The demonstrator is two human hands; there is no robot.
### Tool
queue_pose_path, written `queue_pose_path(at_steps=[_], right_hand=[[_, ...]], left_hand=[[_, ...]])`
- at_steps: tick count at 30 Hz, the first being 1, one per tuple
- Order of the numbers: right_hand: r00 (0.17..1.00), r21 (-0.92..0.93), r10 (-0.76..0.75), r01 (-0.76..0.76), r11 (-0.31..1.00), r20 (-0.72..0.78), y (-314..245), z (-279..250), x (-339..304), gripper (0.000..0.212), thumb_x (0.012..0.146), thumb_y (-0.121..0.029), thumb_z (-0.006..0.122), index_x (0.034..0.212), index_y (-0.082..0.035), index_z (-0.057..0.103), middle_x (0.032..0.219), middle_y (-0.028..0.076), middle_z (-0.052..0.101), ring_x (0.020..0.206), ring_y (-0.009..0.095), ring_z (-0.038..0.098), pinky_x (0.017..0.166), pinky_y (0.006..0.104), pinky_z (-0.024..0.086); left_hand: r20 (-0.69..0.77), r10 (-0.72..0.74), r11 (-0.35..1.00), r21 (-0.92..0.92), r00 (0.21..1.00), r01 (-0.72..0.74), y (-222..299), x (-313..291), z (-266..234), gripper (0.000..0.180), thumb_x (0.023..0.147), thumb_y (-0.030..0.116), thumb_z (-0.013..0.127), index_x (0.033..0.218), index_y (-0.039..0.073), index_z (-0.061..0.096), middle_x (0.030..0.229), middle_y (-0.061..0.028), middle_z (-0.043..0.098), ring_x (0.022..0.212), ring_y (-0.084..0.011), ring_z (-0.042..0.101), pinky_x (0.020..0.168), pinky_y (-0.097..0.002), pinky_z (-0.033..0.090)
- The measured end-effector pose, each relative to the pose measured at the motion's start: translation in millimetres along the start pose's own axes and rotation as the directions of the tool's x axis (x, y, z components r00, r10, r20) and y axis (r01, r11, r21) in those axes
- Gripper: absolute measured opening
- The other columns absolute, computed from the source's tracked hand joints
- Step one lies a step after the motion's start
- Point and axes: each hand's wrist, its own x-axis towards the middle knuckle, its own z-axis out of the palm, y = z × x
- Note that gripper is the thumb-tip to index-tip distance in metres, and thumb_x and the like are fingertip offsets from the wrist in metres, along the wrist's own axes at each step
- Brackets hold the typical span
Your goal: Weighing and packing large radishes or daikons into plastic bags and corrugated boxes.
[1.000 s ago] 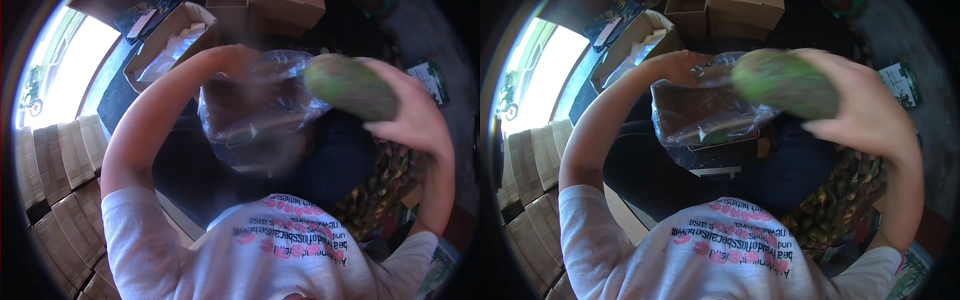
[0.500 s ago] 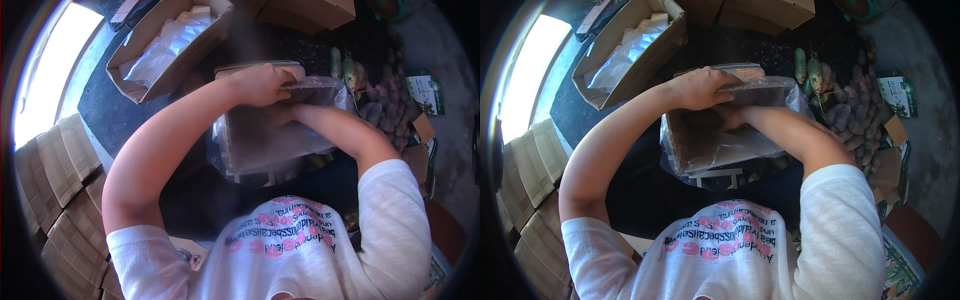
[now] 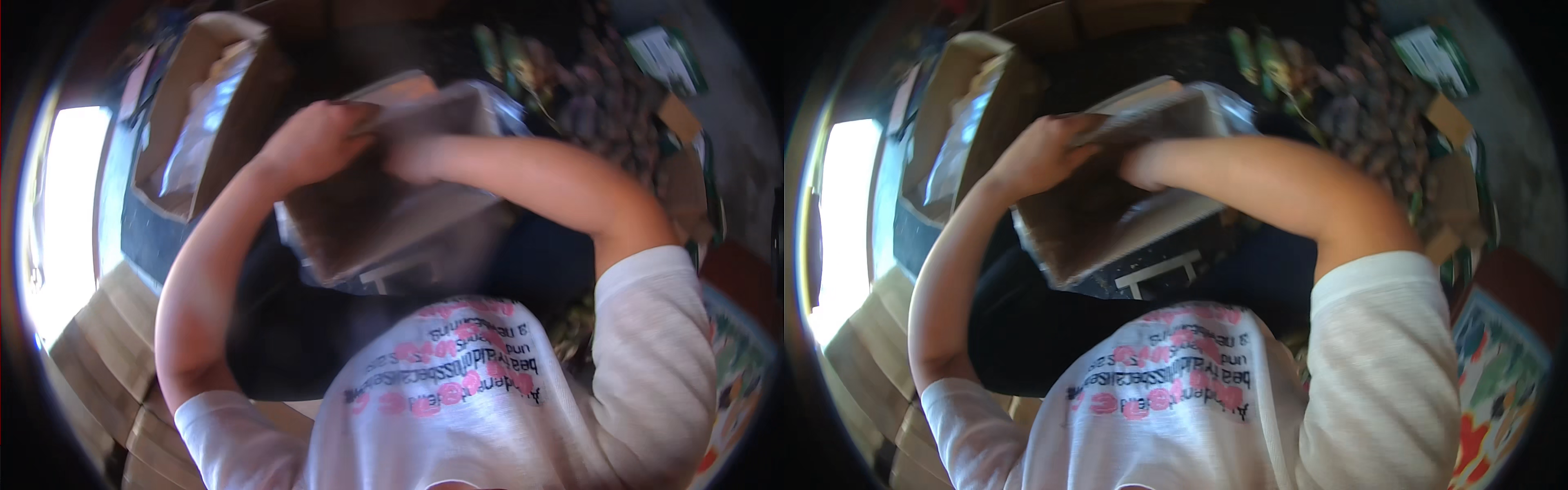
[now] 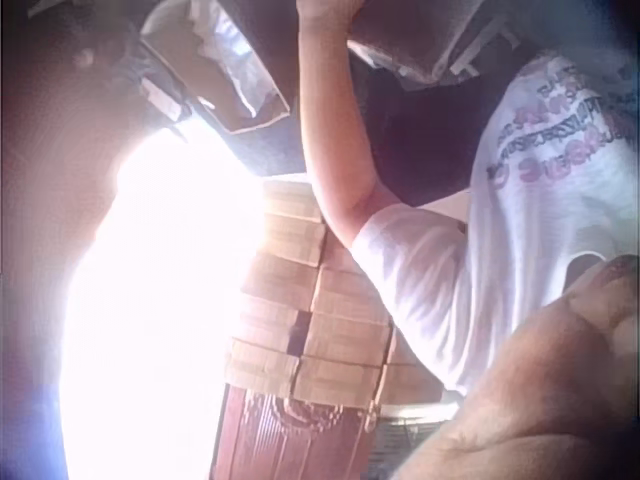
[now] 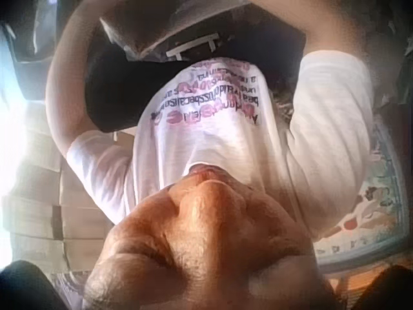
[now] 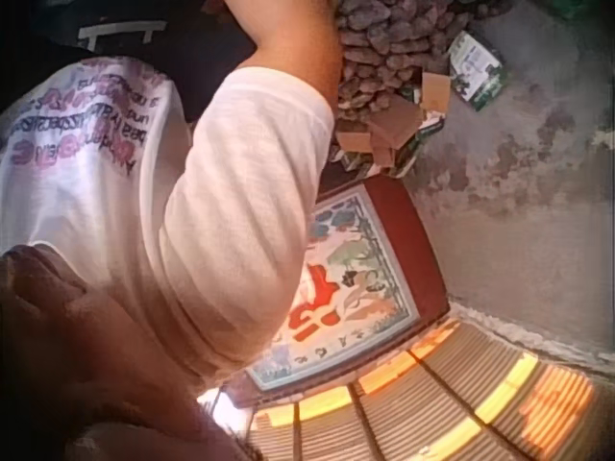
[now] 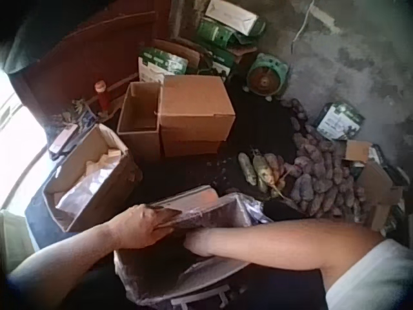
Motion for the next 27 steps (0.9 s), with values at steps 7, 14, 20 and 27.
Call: queue_pose_path(at_steps=[7, 14, 20, 27], right_hand=[[0.889, 0.333, -0.107, 0.276, 0.902, -0.446, 63.4, -171.0, -255.5, 0.023, 0.09, -0.018, 0.066, 0.106, -0.002, 0.069, 0.086, 0.012, 0.071, 0.077, 0.023, 0.068, 0.068, 0.0343, 0.056], [0.238, 0.804, 0.802, -0.114, 0.584, -0.549, 201.9, -19.0, -572.5, 0.021, 0.096, -0.021, 0.067, 0.109, -0.005, 0.069, 0.083, 0.004, 0.065, 0.075, 0.013, 0.064, 0.064, 0.0258, 0.05], [0.4, 0.806, 0.913, -0.512, 0.298, -0.084, 236.6, 292.5, -631.5, 0.049, 0.089, -0.021, 0.07, 0.133, -0.003, 0.057, 0.115, 0.014, 0.069, 0.107, 0.033, 0.065, 0.095, 0.0418, 0.051], [-0.007, 0.564, 0.823, -0.724, -0.396, 0.568, 232.6, 536.5, -636.9, 0.055, 0.085, -0.031, 0.074, 0.133, -0.008, 0.058, 0.119, 0.018, 0.068, 0.109, 0.035, 0.066, 0.096, 0.0484, 0.051]], left_hand=[[-0.061, -0.061, 0.975, 0.208, 0.996, 0.073, 22.1, -5.3, 6.1, 0.04, 0.092, 0.017, 0.068, 0.127, -0.002, 0.061, 0.116, -0.0244, 0.068, 0.111, -0.0394, 0.065, 0.096, -0.0429, 0.049], [0.098, -0.107, 0.987, 0.128, 0.989, 0.094, 24.7, 7.8, 4.9, 0.052, 0.098, 0.018, 0.062, 0.146, 0.004, 0.047, 0.142, -0.019, 0.055, 0.132, -0.031, 0.053, 0.11, -0.0415, 0.042], [-0.122, -0.082, 0.994, -0.083, 0.989, 0.072, 52.8, 16.4, 0.3, 0.056, 0.103, 0.015, 0.054, 0.154, 0.01, 0.033, 0.157, -0.0142, 0.036, 0.144, -0.0281, 0.037, 0.116, -0.043, 0.034], [-0.331, -0.23, 0.959, -0.239, 0.915, 0.154, 150.5, 4.6, 26.1, 0.059, 0.102, 0.012, 0.054, 0.156, 0.01, 0.029, 0.159, -0.017, 0.03, 0.136, -0.0328, 0.047, 0.112, -0.0449, 0.041]])
